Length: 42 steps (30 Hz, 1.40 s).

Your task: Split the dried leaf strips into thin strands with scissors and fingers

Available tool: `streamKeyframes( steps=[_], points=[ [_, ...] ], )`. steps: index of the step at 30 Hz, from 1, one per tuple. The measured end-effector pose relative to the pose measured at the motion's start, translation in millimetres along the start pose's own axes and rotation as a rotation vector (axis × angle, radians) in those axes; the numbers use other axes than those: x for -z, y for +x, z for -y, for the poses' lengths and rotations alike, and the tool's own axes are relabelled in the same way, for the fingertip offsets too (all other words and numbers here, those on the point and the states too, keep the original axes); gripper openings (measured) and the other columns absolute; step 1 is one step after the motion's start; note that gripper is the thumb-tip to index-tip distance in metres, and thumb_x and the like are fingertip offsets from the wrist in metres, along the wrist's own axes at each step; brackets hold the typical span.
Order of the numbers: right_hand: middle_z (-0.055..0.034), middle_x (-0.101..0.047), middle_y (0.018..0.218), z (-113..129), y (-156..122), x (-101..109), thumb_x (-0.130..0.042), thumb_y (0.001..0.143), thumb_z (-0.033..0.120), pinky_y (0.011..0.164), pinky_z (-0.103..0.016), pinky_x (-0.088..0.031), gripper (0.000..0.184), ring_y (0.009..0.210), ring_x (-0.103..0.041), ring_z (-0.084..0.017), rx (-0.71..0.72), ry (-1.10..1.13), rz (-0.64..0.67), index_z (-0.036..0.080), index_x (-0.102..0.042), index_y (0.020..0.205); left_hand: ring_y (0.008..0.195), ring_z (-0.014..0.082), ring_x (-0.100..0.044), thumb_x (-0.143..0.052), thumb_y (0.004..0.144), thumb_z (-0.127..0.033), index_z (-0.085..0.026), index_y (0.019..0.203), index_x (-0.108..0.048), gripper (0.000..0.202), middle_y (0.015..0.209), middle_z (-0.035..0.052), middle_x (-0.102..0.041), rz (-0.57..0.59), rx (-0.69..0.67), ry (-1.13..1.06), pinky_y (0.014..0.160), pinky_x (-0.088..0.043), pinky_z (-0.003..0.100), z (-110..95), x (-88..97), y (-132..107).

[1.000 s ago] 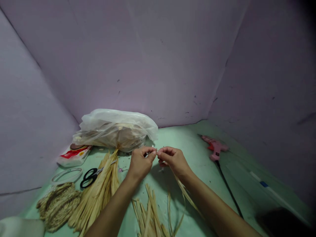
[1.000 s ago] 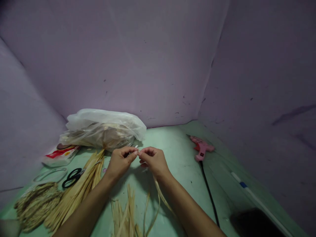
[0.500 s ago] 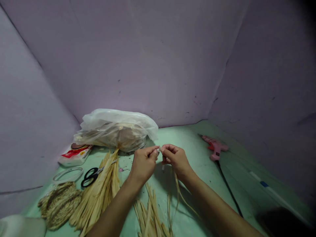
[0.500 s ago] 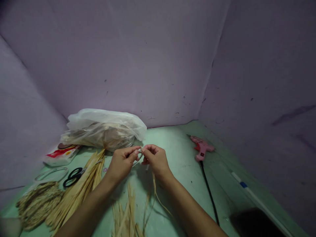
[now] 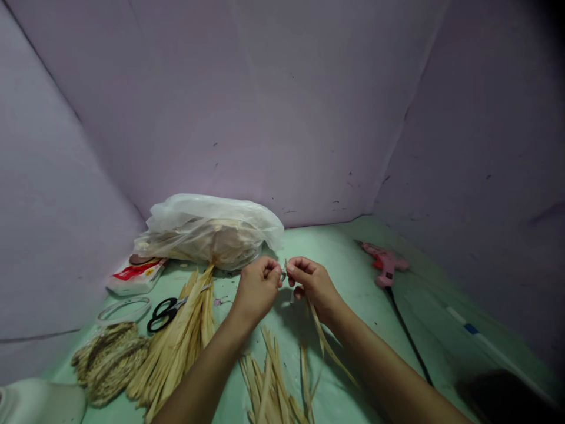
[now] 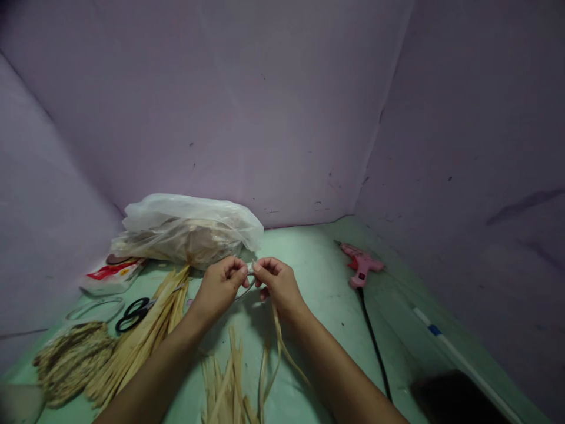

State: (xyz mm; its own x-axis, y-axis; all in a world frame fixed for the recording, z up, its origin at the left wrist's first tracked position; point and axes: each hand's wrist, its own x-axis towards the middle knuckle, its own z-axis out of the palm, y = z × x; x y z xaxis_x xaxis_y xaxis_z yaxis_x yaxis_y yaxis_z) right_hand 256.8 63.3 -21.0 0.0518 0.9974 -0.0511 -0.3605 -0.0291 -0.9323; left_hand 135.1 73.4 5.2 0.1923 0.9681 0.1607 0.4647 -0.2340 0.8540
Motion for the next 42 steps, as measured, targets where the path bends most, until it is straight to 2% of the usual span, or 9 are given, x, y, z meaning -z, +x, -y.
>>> streamKeyframes(
  steps=[4,8,15,24,28,33,36,40,42],
  points=[
    [0.0031,-0.053,0.057,1,0,-2,-0.070,0.053,0.033,0.037,-0.019,-0.038,0.028,0.048,-0.044,-0.008,-0.024,-0.029,-0.030,0.015,-0.059,0.070,0.048,0.0090,-0.046,-0.046,0.072,-0.025,-0.016,0.063,-0.051,0.013,0.054,-0.0018,-0.057,0.005,0.001,0.001,0.050,-0.034,0.020,2,0.1,1],
    [0.0022,-0.053,0.059,2,-1,-2,-0.068,0.053,0.034,0.040,-0.020,-0.041,0.027,0.051,-0.047,-0.009,-0.011,-0.068,-0.033,0.015,-0.057,0.068,0.048,0.0092,-0.047,-0.046,0.072,-0.026,-0.016,0.065,-0.052,0.014,0.054,-0.0021,-0.056,0.011,-0.002,0.015,0.049,-0.033,0.020,2,0.2,1],
    [0.0063,-0.044,0.043,-3,-1,-2,-0.060,0.061,0.031,0.035,-0.018,-0.024,0.017,0.038,-0.033,-0.006,0.075,-0.225,-0.104,0.015,-0.055,0.063,0.053,0.0109,-0.048,-0.045,0.071,-0.026,-0.017,0.061,-0.053,0.016,0.056,-0.0010,-0.056,-0.004,-0.015,0.183,0.054,-0.034,0.022,0,1.1,1],
    [0.0024,-0.050,0.054,-6,0,-4,-0.056,0.063,0.025,0.052,-0.023,-0.034,0.011,0.051,-0.041,-0.010,0.224,-0.388,-0.202,0.014,-0.055,0.060,0.058,0.0125,-0.047,-0.041,0.073,-0.024,-0.018,0.064,-0.052,0.015,0.059,-0.0004,-0.054,0.006,-0.037,0.402,0.055,-0.031,0.023,-1,0.3,-3],
    [0.0030,-0.049,0.052,-2,-3,-6,-0.054,0.064,0.023,0.050,-0.023,-0.032,0.009,0.049,-0.040,-0.010,0.242,-0.435,-0.236,0.015,-0.055,0.061,0.056,0.0122,-0.046,-0.040,0.074,-0.025,-0.019,0.064,-0.052,0.017,0.057,-0.0013,-0.052,0.035,-0.052,0.401,0.054,-0.031,0.022,-3,3.1,-4],
    [0.0032,-0.048,0.053,-2,-6,-6,-0.052,0.068,0.026,0.048,-0.022,-0.034,0.012,0.048,-0.041,-0.009,0.280,-0.472,-0.163,0.016,-0.053,0.063,0.053,0.0116,-0.045,-0.046,0.071,-0.030,-0.017,0.063,-0.054,0.018,0.054,-0.0016,-0.053,0.062,-0.027,0.320,0.051,-0.030,0.021,-2,11.8,0],
    [0.0028,-0.049,0.054,-4,-6,-6,-0.052,0.069,0.027,0.048,-0.021,-0.034,0.012,0.048,-0.042,-0.009,0.303,-0.494,-0.138,0.016,-0.055,0.066,0.049,0.0118,-0.046,-0.046,0.072,-0.036,-0.017,0.074,-0.059,0.023,0.051,-0.0019,-0.054,0.098,-0.020,0.278,0.050,-0.031,0.021,2,15.4,3],
    [0.0020,-0.052,0.057,-5,-4,-4,-0.052,0.070,0.028,0.049,-0.022,-0.036,0.013,0.050,-0.045,-0.010,0.320,-0.482,-0.138,0.016,-0.055,0.069,0.046,0.0131,-0.047,-0.047,0.074,-0.036,-0.019,0.113,-0.052,0.042,0.046,-0.0041,-0.052,0.098,-0.047,0.278,0.051,-0.033,0.023,6,15.7,3],
    [0.0020,-0.052,0.057,-6,-3,-4,-0.053,0.070,0.027,0.050,-0.022,-0.036,0.012,0.050,-0.045,-0.010,0.314,-0.490,-0.142,0.016,-0.055,0.067,0.049,0.0134,-0.049,-0.047,0.074,-0.035,-0.021,0.115,-0.052,0.043,0.050,-0.0028,-0.056,0.092,-0.078,0.311,0.052,-0.034,0.023,6,15.5,3]
  ],
)
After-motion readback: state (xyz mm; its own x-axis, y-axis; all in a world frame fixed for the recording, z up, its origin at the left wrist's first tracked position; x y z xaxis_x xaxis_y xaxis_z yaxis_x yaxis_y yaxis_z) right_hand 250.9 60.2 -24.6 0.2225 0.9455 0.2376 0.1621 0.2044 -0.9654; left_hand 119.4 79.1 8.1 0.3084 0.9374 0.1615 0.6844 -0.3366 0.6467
